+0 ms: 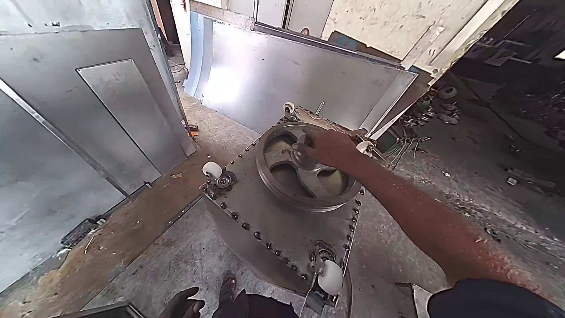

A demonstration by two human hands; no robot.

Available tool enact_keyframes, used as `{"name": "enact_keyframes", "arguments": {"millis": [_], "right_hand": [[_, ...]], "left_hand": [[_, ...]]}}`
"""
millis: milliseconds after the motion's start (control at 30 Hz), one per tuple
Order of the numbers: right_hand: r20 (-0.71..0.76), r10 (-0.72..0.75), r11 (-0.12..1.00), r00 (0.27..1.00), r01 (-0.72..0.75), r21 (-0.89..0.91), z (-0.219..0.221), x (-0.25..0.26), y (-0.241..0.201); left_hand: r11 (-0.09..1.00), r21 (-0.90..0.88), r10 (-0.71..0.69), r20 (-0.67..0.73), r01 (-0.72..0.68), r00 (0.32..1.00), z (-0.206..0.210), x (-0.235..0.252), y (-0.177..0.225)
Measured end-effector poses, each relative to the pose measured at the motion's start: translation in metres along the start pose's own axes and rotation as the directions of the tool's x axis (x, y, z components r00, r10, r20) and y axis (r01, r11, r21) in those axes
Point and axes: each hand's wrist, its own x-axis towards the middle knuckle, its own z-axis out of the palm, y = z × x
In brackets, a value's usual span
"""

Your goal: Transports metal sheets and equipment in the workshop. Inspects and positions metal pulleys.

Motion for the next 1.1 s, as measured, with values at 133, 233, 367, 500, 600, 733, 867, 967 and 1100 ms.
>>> {"name": "enact_keyframes", "arguments": {"millis": [133,233,367,500,600,733,867,967,1100], "right_hand": [[0.133,0.062,0.969,0.989,-0.027,-0.247,0.014,-0.010,-0.027],[0.058,0.050,0.971,0.997,-0.035,-0.236,0.033,-0.006,-0.021],[-0.012,0.109,0.986,0.994,-0.109,-0.129,0.040,-0.007,-0.024],[-0.054,0.105,0.991,0.993,-0.109,-0.081,0.042,-0.013,-0.025],[-0.108,0.089,0.992,0.990,-0.097,-0.076,0.043,-0.022,-0.033],[-0.137,0.056,0.993,0.989,-0.069,-0.095,0.044,-0.041,-0.052],[-0.081,0.016,0.997,0.997,-0.022,-0.079,0.041,-0.058,-0.068],[-0.074,-0.064,0.998,0.995,0.063,-0.019,0.040,-0.070,-0.076],[-0.203,-0.204,0.979,0.958,0.204,-0.019,0.038,-0.075,-0.066]], "left_hand": [[0.999,-0.024,-0.024,0.018,0.025,1.000,0.004,-0.004,-0.015],[0.998,-0.051,-0.031,0.011,0.031,0.999,0.002,-0.002,-0.024],[0.998,-0.057,0.015,0.023,-0.013,1.000,-0.003,0.006,-0.027],[0.995,-0.072,0.072,0.011,-0.071,0.997,-0.010,0.017,-0.021],[0.990,-0.098,0.103,0.016,-0.101,0.995,-0.010,0.025,-0.015],[0.980,-0.141,0.153,0.083,-0.140,0.985,-0.002,0.034,0.005],[0.954,-0.185,0.263,0.141,-0.236,0.954,0.014,0.045,0.034],[0.913,-0.162,0.395,0.119,-0.374,0.911,0.024,0.054,0.052],[0.617,0.154,0.780,0.007,-0.772,0.625,0.035,0.069,0.081]]}}
